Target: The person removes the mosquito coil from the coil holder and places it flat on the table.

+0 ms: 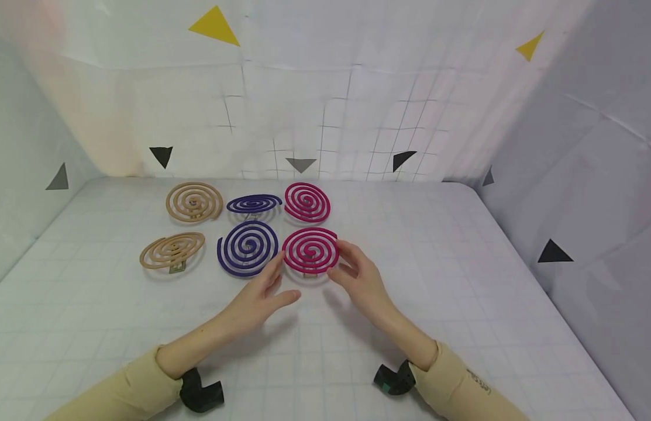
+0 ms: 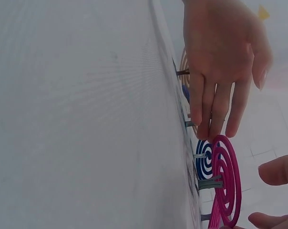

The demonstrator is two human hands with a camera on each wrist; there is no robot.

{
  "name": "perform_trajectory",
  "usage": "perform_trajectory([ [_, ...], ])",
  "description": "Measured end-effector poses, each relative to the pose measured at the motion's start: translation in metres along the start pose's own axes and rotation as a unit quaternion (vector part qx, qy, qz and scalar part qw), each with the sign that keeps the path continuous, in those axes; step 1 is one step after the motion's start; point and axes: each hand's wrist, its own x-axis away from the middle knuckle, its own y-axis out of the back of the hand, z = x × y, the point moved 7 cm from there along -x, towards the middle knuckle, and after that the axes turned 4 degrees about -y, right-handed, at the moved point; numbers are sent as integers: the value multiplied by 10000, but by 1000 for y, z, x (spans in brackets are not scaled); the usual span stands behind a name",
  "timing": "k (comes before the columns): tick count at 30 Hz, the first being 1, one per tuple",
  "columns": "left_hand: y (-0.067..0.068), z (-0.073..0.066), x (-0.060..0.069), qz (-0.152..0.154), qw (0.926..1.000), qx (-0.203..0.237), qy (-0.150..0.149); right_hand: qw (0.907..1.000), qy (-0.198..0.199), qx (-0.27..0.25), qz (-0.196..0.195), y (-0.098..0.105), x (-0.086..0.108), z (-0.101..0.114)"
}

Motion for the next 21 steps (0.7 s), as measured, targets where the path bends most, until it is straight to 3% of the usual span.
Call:
perform_trajectory([
  [6,1,-4,0,-69,9999,29,-90,9999,147,-33,1,0,1,4],
  [16,3,-17,2,-220,9967,180,-760,9987,458,-230,-41,2,4,11],
  [21,4,-17,1,-180,9961,245,-833,9988,360,-319,41,0,4,11],
])
